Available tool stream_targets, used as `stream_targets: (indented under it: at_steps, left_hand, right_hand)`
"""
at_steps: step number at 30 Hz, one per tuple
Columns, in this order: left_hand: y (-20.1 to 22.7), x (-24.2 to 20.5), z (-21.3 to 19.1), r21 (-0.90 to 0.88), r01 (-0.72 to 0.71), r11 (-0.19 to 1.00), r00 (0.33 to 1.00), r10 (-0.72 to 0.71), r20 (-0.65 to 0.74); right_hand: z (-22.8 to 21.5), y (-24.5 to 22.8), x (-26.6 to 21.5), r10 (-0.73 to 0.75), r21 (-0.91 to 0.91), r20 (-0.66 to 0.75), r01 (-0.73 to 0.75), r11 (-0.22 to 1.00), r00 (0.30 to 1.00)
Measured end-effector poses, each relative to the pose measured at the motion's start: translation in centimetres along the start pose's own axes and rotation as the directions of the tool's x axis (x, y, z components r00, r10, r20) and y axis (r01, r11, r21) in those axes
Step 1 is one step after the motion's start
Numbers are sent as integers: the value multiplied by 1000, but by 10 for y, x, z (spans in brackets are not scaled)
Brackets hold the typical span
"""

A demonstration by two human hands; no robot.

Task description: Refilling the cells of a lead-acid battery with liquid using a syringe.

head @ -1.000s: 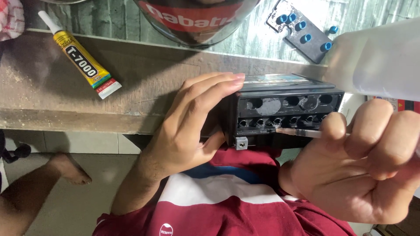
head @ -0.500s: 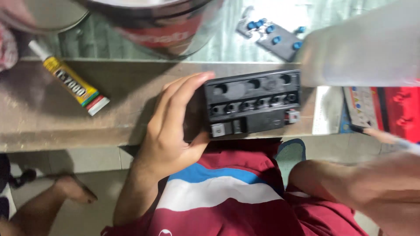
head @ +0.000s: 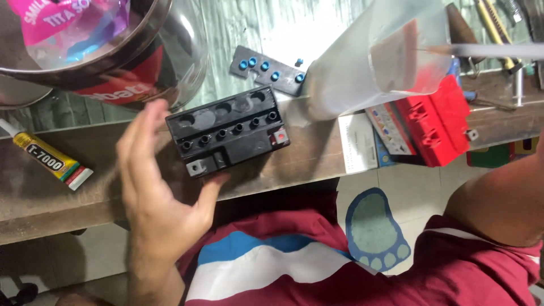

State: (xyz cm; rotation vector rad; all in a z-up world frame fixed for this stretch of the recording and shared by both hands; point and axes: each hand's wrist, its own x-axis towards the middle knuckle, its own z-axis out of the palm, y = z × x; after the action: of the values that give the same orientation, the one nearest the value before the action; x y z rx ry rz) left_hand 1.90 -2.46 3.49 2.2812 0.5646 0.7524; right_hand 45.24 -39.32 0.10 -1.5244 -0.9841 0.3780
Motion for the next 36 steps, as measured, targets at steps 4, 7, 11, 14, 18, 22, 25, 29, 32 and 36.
stream_targets:
  at_steps: [4, 7, 11, 14, 18, 22, 25, 29, 32, 36]
  left_hand:
    - [39, 14, -12, 36, -109, 993, 987, 113, -110]
    - [76, 50, -17, 94, -234, 968, 970, 239, -47]
    - [101, 106, -11, -16, -455, 890, 874, 450, 186]
    - [103, 139, 12, 3, -489, 872, 840, 470, 272]
    - [95, 176, 49, 0, -456, 890, 834, 427, 350]
    - [90, 200, 70, 45, -414, 909, 821, 351, 450]
    - [87, 212, 82, 10, -382, 924, 824, 336, 456]
    - [79, 220, 97, -34, -455, 890, 808, 429, 404]
    - [75, 223, 103, -50, -484, 874, 806, 467, 363]
    - [71, 222, 104, -95, -485, 869, 816, 489, 309]
  right_hand:
    - [59, -78, 62, 225, -483, 109, -147, 863, 968]
    - [146, -162, 111, -33, -618, 487, 370, 694, 873]
    - [177, -179, 142, -87, -554, 534, 425, 716, 841]
    - [180, -176, 158, -113, -534, 579, 481, 696, 807]
    - [173, -168, 167, -168, -580, 620, 591, 560, 767]
    - [173, -163, 171, -160, -600, 610, 585, 546, 776]
    - [173, -160, 171, -162, -620, 623, 610, 494, 765]
    - [176, -158, 169, -121, -684, 582, 565, 462, 804]
    - [175, -155, 169, -109, -706, 568, 551, 444, 816]
    - [173, -152, 167, -73, -755, 560, 545, 366, 825]
